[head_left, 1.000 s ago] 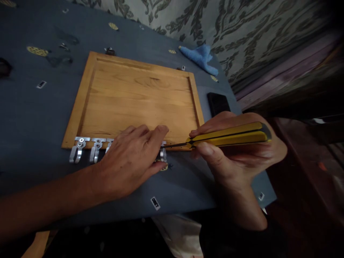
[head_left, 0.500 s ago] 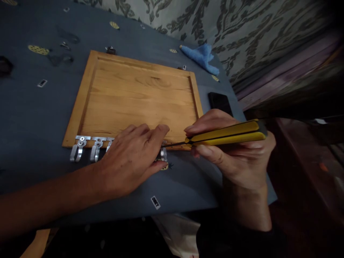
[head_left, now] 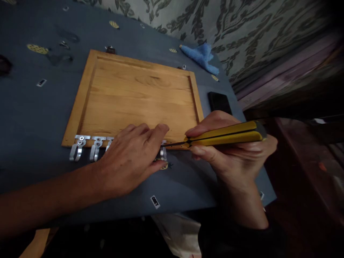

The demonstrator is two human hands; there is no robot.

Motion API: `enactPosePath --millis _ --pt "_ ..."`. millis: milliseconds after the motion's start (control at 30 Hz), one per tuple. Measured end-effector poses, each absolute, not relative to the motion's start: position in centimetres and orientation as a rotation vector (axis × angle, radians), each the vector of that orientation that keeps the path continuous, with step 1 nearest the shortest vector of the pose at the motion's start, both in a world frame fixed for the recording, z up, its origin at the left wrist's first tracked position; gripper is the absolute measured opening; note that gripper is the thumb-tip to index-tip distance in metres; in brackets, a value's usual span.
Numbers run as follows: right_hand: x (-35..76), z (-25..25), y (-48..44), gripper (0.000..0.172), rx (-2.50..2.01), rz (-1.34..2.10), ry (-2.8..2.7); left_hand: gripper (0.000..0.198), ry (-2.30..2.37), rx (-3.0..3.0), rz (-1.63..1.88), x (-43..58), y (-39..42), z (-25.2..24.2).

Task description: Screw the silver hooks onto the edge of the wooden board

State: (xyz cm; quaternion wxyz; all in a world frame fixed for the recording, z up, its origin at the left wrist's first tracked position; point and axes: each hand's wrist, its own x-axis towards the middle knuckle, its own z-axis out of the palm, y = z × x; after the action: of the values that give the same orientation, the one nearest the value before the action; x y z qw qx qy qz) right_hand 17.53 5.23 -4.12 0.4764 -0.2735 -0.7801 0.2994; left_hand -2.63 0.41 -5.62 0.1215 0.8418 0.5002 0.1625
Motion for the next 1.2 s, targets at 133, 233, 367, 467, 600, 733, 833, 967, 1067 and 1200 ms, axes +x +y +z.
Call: enactPosePath --millis 133,233,367,467,600,733,833,967,1067,1200 --pt "17.55 -4.37 5.1 0.02 -0.657 0.673 -1.909 0.049 1.471 2.45 0.445 -2.56 0.44 -5.58" --pt "17.51 -4.52 5.03 0.022 -0.666 0.622 -1.922 0.051 1.494 2.437 0.431 -2.53 0.41 -5.61" --pt "17.35 -4.46 5.06 0.014 -0.645 0.584 -1.914 0.053 1.503 2.433 0.469 -2.62 0.31 -5.76" --pt "17.27 -4.31 5.18 0.004 -0.646 0.543 -1.801 0.05 1.5 2.447 0.513 -2.71 0.27 -5.9" --pt "17.27 -4.1 5.17 0.004 -0.647 0.548 -1.713 0.051 1.487 2.463 0.575 -2.84 0.25 -6.04" --pt "17.41 -3.79 4.81 0.01 -0.7 0.62 -1.776 0.055 1.473 2.476 0.581 -2.94 0.17 -6.1" --pt "17.63 -3.62 4.6 0.009 -0.764 0.602 -1.802 0.051 1.471 2.485 0.573 -3.01 0.04 -6.16" --pt "17.87 -3.69 4.63 0.009 -0.826 0.569 -1.827 0.049 1.471 2.501 0.608 -3.06 -0.1 -6.24" --pt "17.89 -3.83 4.75 0.006 -0.78 0.573 -1.847 0.053 1.489 2.493 0.574 -2.96 -0.06 -6.15" --pt "17.59 -3.78 4.64 0.006 -0.714 0.629 -1.857 0.058 1.534 2.477 0.538 -2.76 0.05 -6.05"
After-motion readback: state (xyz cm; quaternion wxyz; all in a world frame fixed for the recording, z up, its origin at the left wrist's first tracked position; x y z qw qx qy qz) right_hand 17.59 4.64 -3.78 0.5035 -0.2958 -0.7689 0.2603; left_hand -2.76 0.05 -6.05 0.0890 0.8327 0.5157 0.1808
